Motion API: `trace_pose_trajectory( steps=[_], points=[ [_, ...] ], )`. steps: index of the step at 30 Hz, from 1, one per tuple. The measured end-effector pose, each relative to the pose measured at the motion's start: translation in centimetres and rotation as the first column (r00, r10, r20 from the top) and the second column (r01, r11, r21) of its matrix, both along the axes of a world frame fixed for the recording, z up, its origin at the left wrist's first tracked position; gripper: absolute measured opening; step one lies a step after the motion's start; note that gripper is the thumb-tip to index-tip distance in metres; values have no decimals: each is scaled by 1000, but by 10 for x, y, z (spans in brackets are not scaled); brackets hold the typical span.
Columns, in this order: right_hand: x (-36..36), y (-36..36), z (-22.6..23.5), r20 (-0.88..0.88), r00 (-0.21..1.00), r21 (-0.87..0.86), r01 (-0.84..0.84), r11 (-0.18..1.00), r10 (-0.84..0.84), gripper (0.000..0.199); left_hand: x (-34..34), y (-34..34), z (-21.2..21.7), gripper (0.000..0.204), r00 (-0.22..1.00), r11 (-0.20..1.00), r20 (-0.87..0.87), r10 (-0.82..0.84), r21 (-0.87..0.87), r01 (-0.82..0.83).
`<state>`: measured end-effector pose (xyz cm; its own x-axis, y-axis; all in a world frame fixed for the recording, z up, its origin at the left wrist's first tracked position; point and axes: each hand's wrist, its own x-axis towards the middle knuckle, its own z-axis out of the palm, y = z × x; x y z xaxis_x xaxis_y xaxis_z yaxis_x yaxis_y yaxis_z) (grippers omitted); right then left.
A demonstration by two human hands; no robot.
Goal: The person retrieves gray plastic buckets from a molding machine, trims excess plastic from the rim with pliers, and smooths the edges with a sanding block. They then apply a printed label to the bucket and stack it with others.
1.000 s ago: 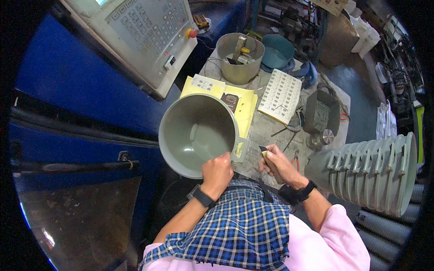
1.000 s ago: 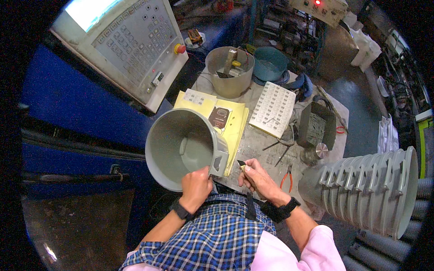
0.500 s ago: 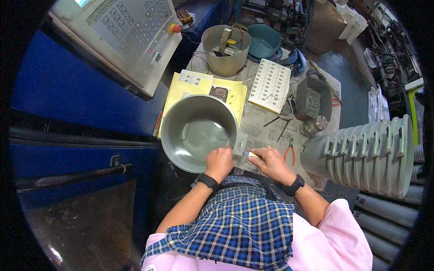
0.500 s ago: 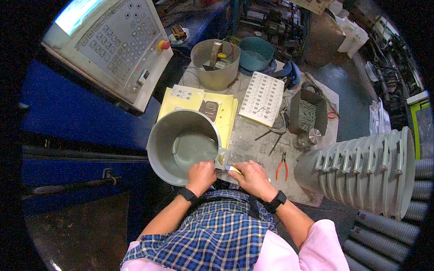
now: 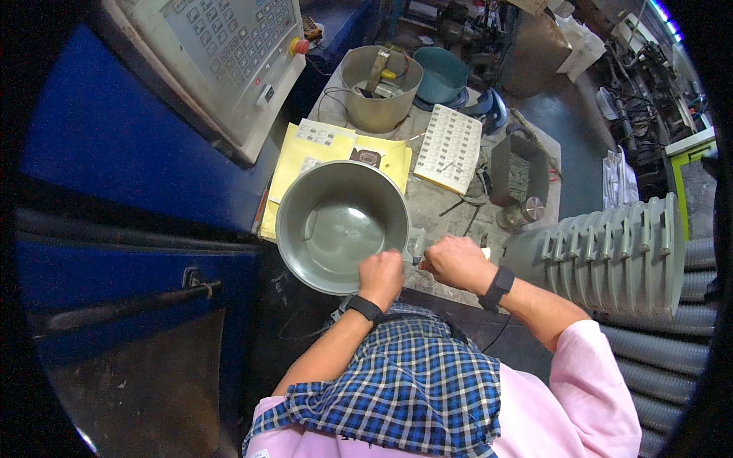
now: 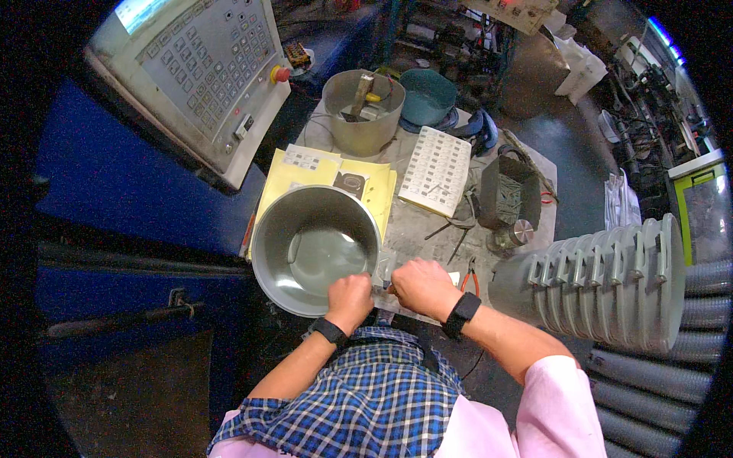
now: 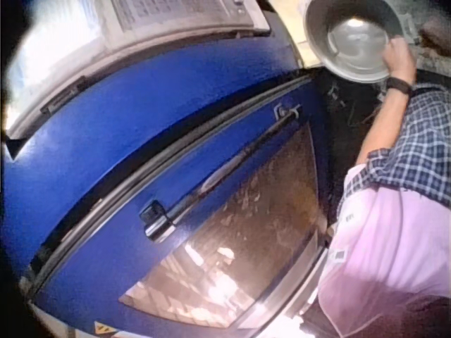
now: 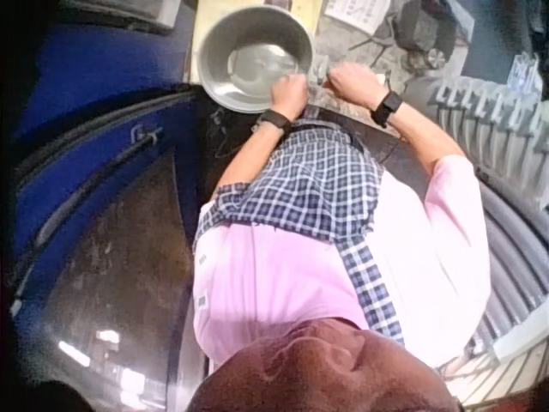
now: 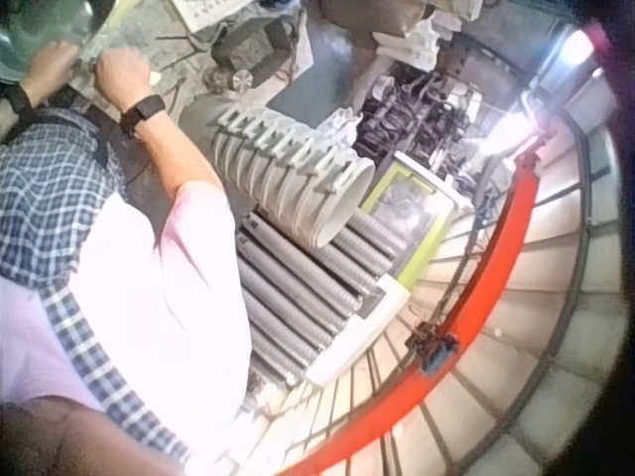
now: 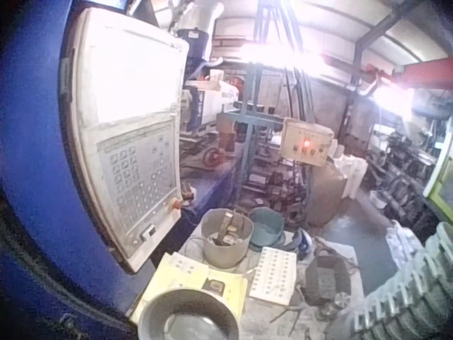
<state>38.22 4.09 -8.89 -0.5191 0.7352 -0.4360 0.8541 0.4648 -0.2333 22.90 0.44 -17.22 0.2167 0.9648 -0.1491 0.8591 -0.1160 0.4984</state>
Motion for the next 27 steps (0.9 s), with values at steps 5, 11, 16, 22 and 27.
trace_pose_trajectory(
  steps=[5, 11, 16, 22, 27],
  points=[
    [-11, 7, 9, 115, 980, 53, -168, 984, 161, 15, -2, -1, -6, 4, 997, 999, 71, 2, 53, -5],
    [-21, 13, 13, 214, 945, 54, -264, 963, 247, 13, -4, -1, -12, 3, 993, 999, 116, -11, 37, 6],
    [-27, 12, 15, 351, 901, 82, -300, 950, 254, 10, -5, 2, -11, 3, 991, 999, 130, -32, -4, 33],
    [-21, 8, 14, 310, 925, 132, -269, 954, 218, 8, -3, 6, -10, 4, 990, 999, 128, -52, 9, 51],
    [-20, 2, 14, 109, 991, 197, -100, 975, 79, 12, -5, 7, -8, 5, 990, 997, 124, -71, 4, 71]
  ],
)
